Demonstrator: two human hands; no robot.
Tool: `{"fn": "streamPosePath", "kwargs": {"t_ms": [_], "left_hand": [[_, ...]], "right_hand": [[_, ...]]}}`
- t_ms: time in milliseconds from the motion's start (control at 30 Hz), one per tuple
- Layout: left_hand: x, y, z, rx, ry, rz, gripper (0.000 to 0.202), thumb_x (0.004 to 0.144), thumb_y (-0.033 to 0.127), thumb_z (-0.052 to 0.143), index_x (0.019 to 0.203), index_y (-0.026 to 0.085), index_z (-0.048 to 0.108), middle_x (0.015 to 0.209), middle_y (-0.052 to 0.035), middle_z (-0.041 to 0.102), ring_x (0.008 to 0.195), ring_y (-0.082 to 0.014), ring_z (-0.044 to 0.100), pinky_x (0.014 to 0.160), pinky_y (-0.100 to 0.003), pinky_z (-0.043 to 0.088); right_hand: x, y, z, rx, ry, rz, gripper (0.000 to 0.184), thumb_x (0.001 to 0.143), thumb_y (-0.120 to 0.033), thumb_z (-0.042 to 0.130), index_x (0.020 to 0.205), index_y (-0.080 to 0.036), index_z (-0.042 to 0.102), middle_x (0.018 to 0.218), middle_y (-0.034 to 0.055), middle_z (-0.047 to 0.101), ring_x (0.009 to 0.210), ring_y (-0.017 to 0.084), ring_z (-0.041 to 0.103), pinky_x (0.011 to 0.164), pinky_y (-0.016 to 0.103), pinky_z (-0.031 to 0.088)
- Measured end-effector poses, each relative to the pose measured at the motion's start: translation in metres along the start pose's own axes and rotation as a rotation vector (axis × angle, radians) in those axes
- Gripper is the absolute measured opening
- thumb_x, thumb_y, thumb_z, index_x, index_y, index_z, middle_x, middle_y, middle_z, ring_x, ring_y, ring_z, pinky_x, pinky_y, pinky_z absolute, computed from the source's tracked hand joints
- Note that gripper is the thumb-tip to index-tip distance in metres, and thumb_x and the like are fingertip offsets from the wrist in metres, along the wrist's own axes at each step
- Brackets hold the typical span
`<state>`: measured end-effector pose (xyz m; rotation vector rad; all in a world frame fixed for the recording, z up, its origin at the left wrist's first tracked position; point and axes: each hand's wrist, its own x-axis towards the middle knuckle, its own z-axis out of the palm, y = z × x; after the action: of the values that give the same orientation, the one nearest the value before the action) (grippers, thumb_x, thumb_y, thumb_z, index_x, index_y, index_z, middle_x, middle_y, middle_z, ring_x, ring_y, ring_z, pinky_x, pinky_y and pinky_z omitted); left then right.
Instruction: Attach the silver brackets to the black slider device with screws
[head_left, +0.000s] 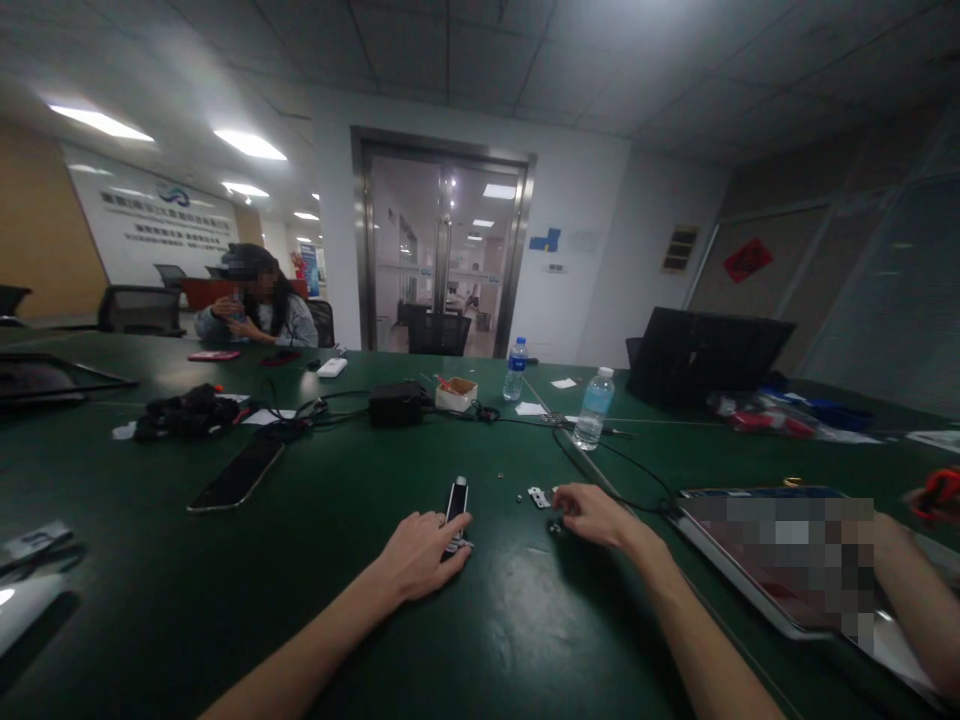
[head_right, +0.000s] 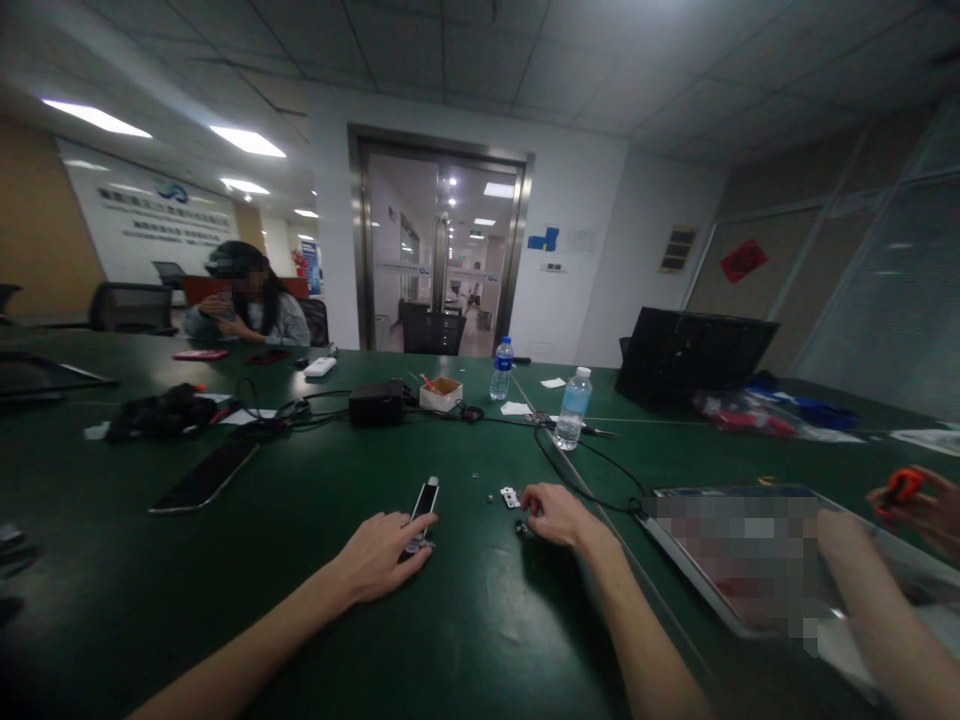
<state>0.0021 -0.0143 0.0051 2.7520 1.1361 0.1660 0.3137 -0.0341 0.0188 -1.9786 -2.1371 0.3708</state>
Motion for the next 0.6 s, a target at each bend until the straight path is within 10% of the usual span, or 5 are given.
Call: {"fn": "streamPosePath", "kwargs": {"t_ms": [333,600], "left_hand": [[-0.005,0.003,0.002,0.032,0.046,-0.082,0.057,0.094,0.054,0.034,0.143,0.025,0.04,0.118,-0.0126,0.061,0.106,-0.0284,0.058,0.093,-0.045,0.042],[-0.008,0.006,-0.006,-0.019,-0.008,-0.165,0.062,0.09,0.054,0.041,0.146,0.028,0.036,0.132,-0.0121,0.055,0.118,-0.0322,0.053,0.1,-0.052,0.039]], "right_hand": [[0.001,0.004,0.014,0.107,-0.057,-0.008,0.02,0.069,-0.012,0.061,0.087,-0.016,0.068,0.077,0.0009,0.065,0.068,0.012,0.056,0.057,0.019,0.035],[0.004,-0.006,0.022,0.122,0.228,-0.12,0.014,0.068,-0.007,0.054,0.075,-0.017,0.061,0.077,0.0013,0.064,0.071,0.015,0.057,0.063,0.023,0.038]]}}
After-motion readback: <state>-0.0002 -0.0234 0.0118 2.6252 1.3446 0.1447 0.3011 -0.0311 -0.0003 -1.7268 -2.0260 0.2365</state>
